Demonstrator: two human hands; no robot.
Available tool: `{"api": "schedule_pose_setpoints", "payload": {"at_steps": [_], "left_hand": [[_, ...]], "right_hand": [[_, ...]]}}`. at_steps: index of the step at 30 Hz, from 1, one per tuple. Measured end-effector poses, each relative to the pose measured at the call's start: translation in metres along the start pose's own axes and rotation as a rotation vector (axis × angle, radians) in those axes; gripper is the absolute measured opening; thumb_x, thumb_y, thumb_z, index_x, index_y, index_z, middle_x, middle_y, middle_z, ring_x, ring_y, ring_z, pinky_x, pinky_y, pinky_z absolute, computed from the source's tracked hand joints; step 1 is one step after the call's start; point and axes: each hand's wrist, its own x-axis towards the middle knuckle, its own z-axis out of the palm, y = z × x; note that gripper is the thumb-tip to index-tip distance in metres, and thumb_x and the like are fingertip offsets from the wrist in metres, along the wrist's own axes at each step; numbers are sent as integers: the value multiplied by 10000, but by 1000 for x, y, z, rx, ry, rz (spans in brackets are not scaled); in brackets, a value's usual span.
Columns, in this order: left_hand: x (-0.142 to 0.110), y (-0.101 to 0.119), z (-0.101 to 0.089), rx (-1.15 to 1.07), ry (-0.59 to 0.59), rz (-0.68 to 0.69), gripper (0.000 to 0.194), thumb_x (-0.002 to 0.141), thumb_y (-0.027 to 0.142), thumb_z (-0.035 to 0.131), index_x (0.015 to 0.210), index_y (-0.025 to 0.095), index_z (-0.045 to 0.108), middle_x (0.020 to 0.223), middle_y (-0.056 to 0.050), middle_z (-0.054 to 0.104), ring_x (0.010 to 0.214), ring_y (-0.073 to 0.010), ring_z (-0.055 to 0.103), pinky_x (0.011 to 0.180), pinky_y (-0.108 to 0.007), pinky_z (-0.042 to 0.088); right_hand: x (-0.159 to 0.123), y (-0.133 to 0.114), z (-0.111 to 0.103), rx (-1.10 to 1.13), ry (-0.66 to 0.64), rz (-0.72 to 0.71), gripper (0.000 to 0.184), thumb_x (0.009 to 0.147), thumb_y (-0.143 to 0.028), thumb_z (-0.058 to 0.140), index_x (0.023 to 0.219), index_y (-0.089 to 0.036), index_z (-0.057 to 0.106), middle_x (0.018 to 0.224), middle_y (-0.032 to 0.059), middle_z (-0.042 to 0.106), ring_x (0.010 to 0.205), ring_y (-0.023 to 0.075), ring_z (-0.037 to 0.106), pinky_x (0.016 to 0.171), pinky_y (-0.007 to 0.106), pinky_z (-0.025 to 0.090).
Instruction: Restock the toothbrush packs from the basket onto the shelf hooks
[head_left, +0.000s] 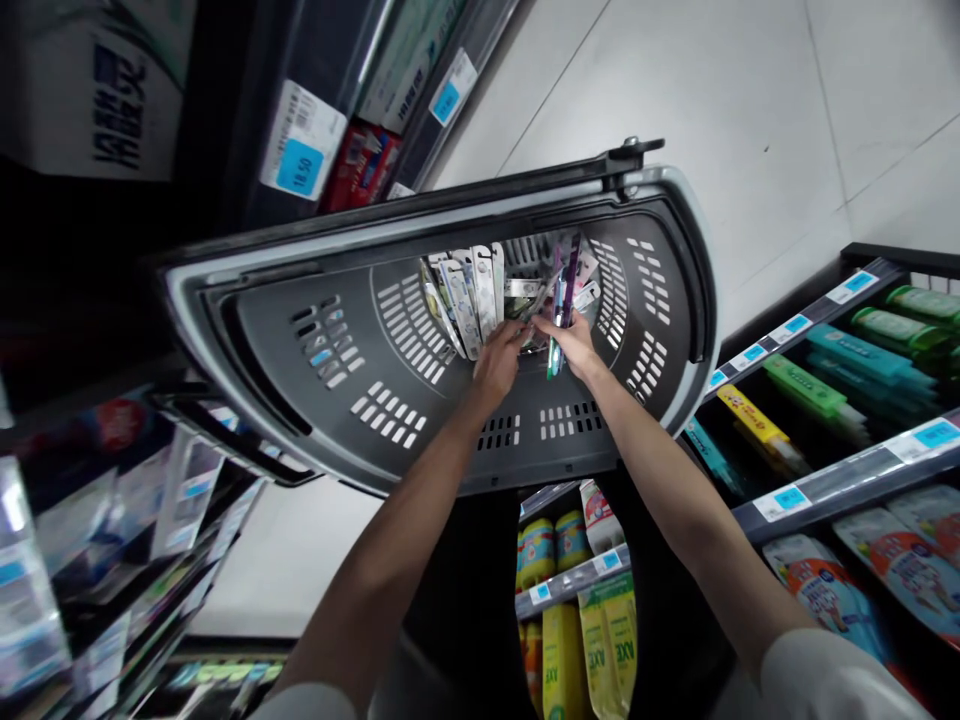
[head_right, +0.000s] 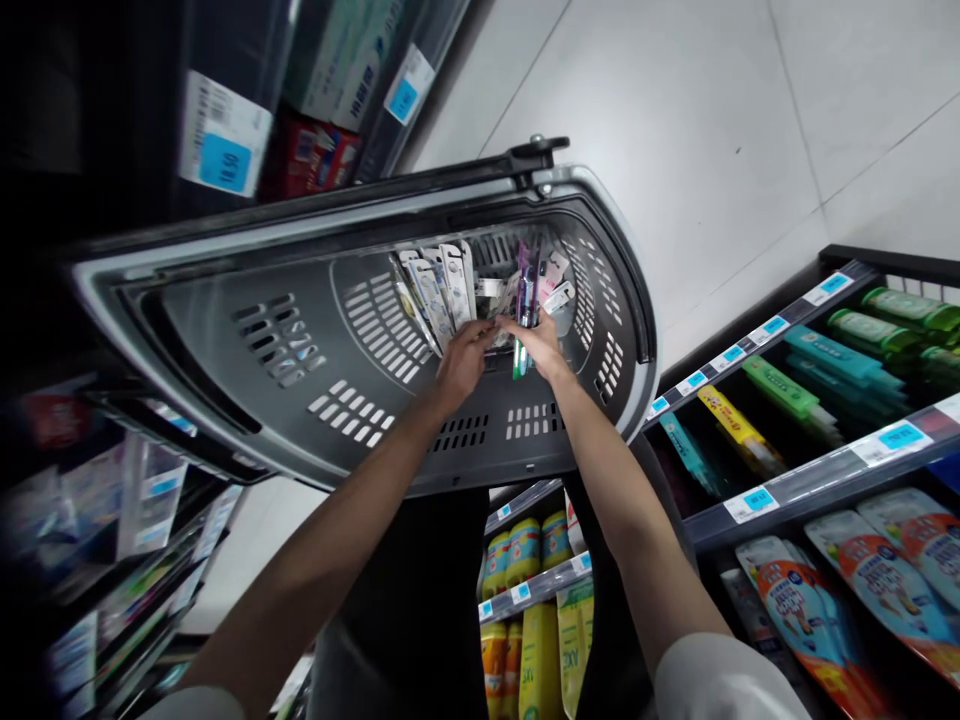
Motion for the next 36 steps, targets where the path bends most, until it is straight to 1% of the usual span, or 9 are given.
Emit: {"api": "schedule_pose_setpoints", "payload": {"at_steps": [4,7,10,13,16,20,28,33,36], "left_hand": [[-38,25,-12,101,-41,152,532,926,57,322,1372,195,575,1396,-122,567,1402,-255,438,1214,-438,335],[-63,47,-22,59,76,189,438,995,158,336,1368,205,562,1400,-141,531,1388,-244,447,1192,-413,357],[-87,71,-35,-133,267,40,426,976,339,521,1377,194,517,1407,-168,515,1375,-269,463,1175,-422,377],[-116,97,-49,-502,142,-155,445,909,420,626,1300,220,552,1244,-120,659,1196,-277,617,1054,-433,488],[-156,128,-65,-676,64,-193,321,880,415,655,1126,221,588,1051,-85,731,1003,-253,702,932,-407,551],[-229,181,-97,-777,135,-138,281,862,387,675,1043,247,511,1154,-98,712,1065,-231,705,948,-379,561],[-383,282,-199,-867,176,44,274,835,340,708,1023,268,521,1082,-77,714,1040,-235,713,866,-361,573],[-475,310,-246,-898,149,138,529,738,341,825,1147,219,512,1193,-101,681,1050,-229,682,793,-299,537],[-525,309,-262,-971,145,183,489,796,459,777,1124,191,533,1127,-91,686,983,-211,678,817,-307,531]], "right_hand": [[-20,-22,14,135,-32,-5,411,633,-502,809,810,-212,579,694,-41,585,625,130,547,585,255,499],[-40,-42,10,251,-51,88,349,709,-535,689,753,-217,553,559,-64,462,490,101,395,466,233,386],[-71,-61,0,331,-159,167,326,733,-535,605,690,-221,527,469,-77,354,430,89,273,424,228,306],[-118,-81,-7,349,-267,251,346,694,-529,634,605,-227,493,415,-76,311,399,86,230,395,237,264],[-175,-107,-7,317,-273,241,367,684,-528,689,591,-232,492,407,-70,333,378,95,267,378,251,273],[-268,-160,-1,276,-225,124,330,626,-416,847,719,-221,598,552,-41,538,460,125,469,455,256,420],[-471,-250,20,185,-238,-168,348,578,-342,904,832,-221,700,793,25,713,719,224,677,701,330,553],[-566,-275,47,93,-150,-361,487,535,-337,925,927,-151,705,886,56,739,771,209,663,768,323,534],[-612,-278,68,26,-177,-434,490,543,-345,928,924,-137,701,905,61,741,784,200,655,778,308,526]]}}
